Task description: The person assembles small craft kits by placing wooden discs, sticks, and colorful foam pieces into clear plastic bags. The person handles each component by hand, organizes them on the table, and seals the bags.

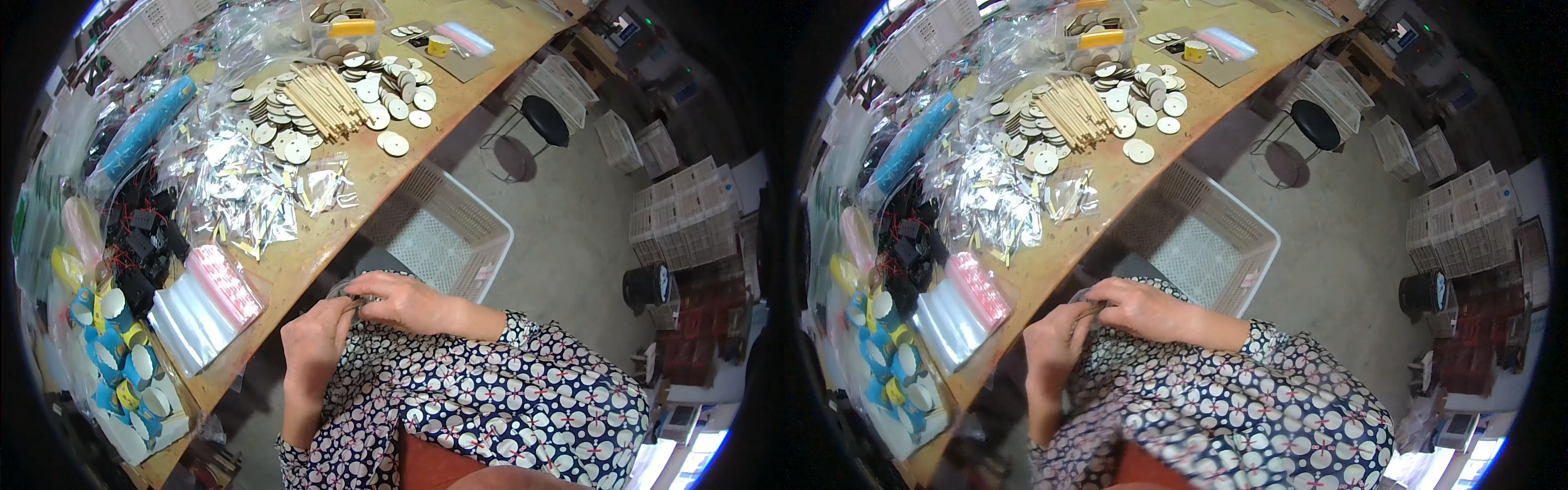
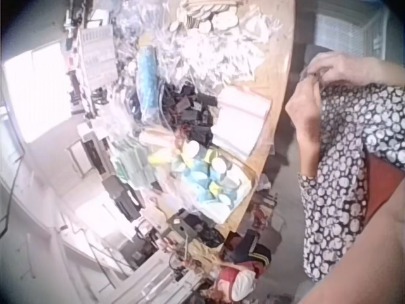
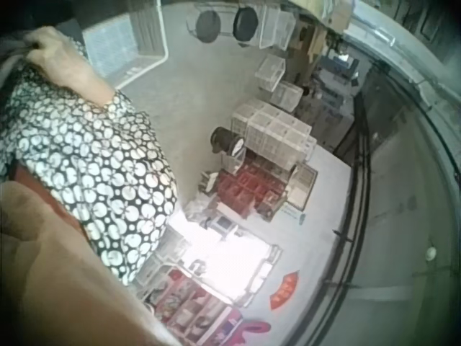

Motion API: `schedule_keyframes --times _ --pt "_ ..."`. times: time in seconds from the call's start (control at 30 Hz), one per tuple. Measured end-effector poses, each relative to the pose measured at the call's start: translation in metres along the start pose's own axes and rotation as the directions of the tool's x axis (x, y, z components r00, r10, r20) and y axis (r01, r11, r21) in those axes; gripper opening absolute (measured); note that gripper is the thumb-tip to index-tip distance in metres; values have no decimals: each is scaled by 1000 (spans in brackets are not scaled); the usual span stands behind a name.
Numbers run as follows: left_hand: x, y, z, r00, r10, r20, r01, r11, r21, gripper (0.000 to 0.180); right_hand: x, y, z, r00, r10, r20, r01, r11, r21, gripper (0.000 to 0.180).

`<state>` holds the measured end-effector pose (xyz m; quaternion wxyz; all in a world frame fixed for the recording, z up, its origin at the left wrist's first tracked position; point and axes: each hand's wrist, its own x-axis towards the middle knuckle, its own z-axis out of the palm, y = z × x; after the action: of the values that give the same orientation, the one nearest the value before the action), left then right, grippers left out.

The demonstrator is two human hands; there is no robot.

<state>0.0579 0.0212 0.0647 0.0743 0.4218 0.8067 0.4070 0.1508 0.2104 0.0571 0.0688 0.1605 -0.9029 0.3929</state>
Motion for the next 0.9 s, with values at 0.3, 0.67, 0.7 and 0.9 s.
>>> schedule_keyframes --times 0.3,0.67,0.7,0.9 --pt "-12 -16 -13 963 -51 -265 31 997 -76 27 4 5 5 993 -18 -115 10 997 -74 23" --pt "-35 -60 13 960 -257 -113 155 820 -552 25 26 1 22 972 114 -204 -97 991 93 14" --pt "-36 -62 16 945 -306 -115 171 763 -624 22 27 3 21 972 110 -209 -95 992 83 13" --pt "-36 -65 28 865 -489 -112 203 545 -813 29 25 11 28 944 322 -78 -268 881 391 8"
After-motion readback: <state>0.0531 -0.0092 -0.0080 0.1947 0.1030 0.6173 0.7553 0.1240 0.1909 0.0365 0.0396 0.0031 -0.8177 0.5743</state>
